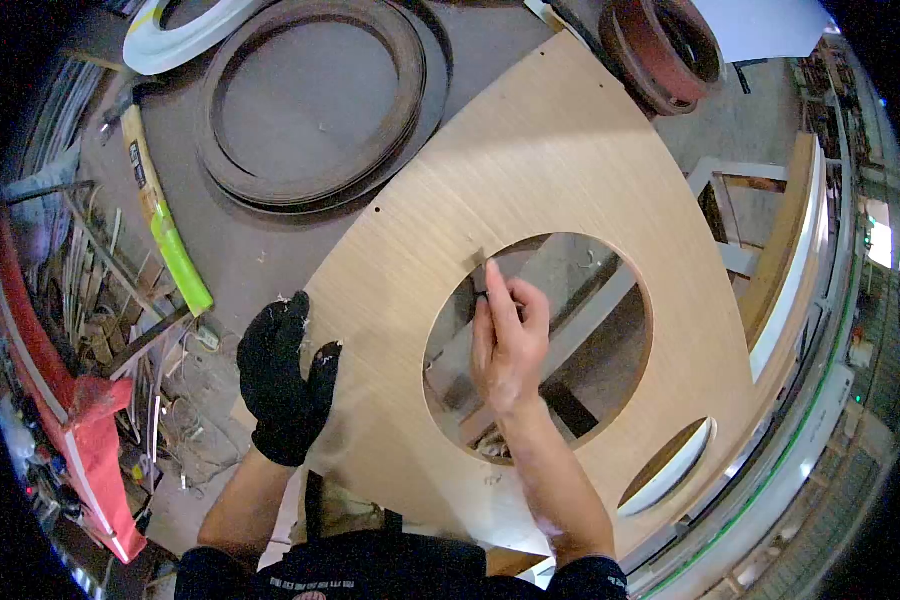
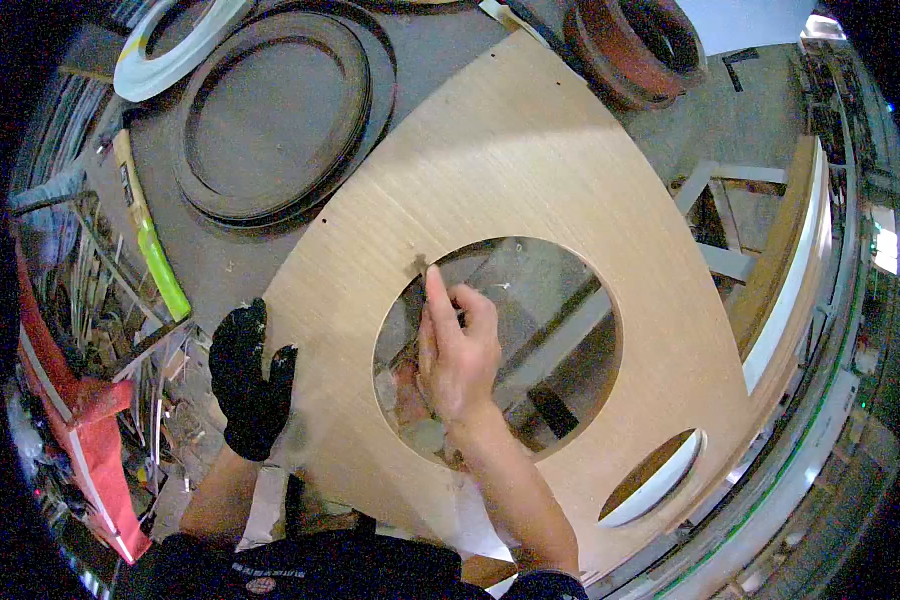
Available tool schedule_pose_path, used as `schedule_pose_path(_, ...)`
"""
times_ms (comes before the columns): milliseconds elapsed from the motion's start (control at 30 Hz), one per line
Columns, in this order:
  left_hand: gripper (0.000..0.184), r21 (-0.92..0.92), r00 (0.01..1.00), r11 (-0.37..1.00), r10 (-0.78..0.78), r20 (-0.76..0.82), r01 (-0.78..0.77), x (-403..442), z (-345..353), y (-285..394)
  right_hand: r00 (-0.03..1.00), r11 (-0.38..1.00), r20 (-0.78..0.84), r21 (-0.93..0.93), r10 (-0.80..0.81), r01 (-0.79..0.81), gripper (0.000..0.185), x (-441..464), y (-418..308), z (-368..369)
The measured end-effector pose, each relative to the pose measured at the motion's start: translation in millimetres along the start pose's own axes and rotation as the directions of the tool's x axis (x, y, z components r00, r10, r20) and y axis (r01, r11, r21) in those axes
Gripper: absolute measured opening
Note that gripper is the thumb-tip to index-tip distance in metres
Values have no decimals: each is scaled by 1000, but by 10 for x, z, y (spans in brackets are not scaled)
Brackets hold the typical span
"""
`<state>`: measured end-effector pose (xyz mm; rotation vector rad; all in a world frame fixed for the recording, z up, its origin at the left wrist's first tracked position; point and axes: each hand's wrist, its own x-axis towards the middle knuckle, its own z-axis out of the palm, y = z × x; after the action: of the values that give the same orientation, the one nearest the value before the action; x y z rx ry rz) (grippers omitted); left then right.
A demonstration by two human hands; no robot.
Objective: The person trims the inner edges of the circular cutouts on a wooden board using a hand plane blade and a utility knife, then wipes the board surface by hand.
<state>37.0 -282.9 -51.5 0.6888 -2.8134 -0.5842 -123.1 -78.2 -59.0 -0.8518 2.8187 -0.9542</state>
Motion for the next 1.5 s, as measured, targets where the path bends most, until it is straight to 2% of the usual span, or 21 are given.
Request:
schedule_pose_path(133, 58, -22, 1000, 1000, 10, -8, -10, -15, -5, 6, 945, 982, -267, 34, 190, -188, 43, 277, 195, -171)
schedule_pose_path(233, 58, -1, 1000, 1000, -4, 7, 4, -15, -6, 13, 987, 997, -141, 38, 78, -73, 39, 298, 188, -64)
schedule_pose_path(267, 58, 9, 1000, 1000, -2, 4, 2, -2, 6, 12, 1000, 999, -22, 48, 11, -10, 38, 199, 120, -57)
schedule_pose_path(300, 58, 21, 1000, 1000, -3, 5, 3, -8, 6, 18, 994, 996, 98, 72, -56, 49, 37, 99, 52, -50)
schedule_pose_path(367, 58, 28, 1000, 1000, -8, 14, 7, -9, -8, 25, 934, 946, 162, 131, -317, 298, 38, -4, -2, -42)
schedule_pose_path(400, 58, 25, 1000, 1000, -15, 18, 15, -6, -12, 27, 901, 928, 242, 194, -360, 318, 44, 24, -3, -122)
schedule_pose_path(500, 59, 6, 1000, 1000, -13, 9, 13, -1, 6, 26, 993, 992, -11, 43, -115, 115, 56, 285, 118, -202)
schedule_pose_path(600, 59, -5, 1000, 1000, -3, -10, 3, -4, 1, 14, 984, 984, -34, -26, -174, 173, 54, 295, 248, -101)
schedule_pose_path(733, 60, 0, 1000, 1000, -9, 19, 9, 29, -24, 48, 908, 950, 282, 141, -310, 280, 45, -163, 157, -197)
schedule_pose_path(833, 59, 11, 1000, 1000, -6, -7, 6, 22, -12, 50, 857, 937, 383, 198, -345, 288, 45, -136, 240, -402)
schedule_pose_path(900, 59, 48, 1000, 999, -6, -4, 6, 6, -7, 48, 979, 974, 73, 144, -189, 177, 38, 41, 276, -350)
schedule_pose_path(967, 60, 49, 1000, 999, -1, 8, 1, -12, 8, 25, 971, 969, 47, 90, -234, 229, 38, 254, 230, -284)
schedule_pose_path(1000, 61, 29, 1000, 1000, -4, 21, 3, -45, 26, 3, 980, 959, 188, 261, 61, -110, 39, 198, 188, -251)
schedule_pose_path(1033, 62, 8, 1000, 1000, -6, 27, 6, -49, 39, -19, 879, 820, 364, 366, 309, -440, 39, 158, 127, -202)
schedule_pose_path(1100, 61, 26, 1000, 1000, -6, 18, 6, -20, 40, 3, 866, 823, 469, 414, 172, -388, 40, 69, 78, -144)
schedule_pose_path(1133, 60, 33, 1000, 999, -9, 27, 8, -37, 25, 25, 904, 919, 393, 395, -167, -2, 41, -86, 58, -160)
schedule_pose_path(1167, 60, 31, 1000, 999, 3, 18, -4, -20, 27, 22, 802, 853, 326, 342, -501, 394, 41, -156, 47, -163)
schedule_pose_path(1267, 59, 36, 1000, 999, 2, 11, -3, 7, 12, 21, 702, 800, 409, 437, -583, 410, 44, -127, 47, -256)
schedule_pose_path(1333, 58, 37, 998, 999, -36, 53, 34, -19, 5, 33, 901, 921, 254, 268, -351, 284, 45, 72, 105, -247)
schedule_pose_path(1367, 59, 26, 999, 999, -26, 40, 25, -21, 23, 21, 962, 961, 150, 194, -230, 199, 45, 148, 137, -218)
schedule_pose_path(1500, 60, 19, 1000, 1000, 16, 19, -16, -28, 41, -7, 821, 879, 337, 303, -460, 368, 48, 1, 152, -183)
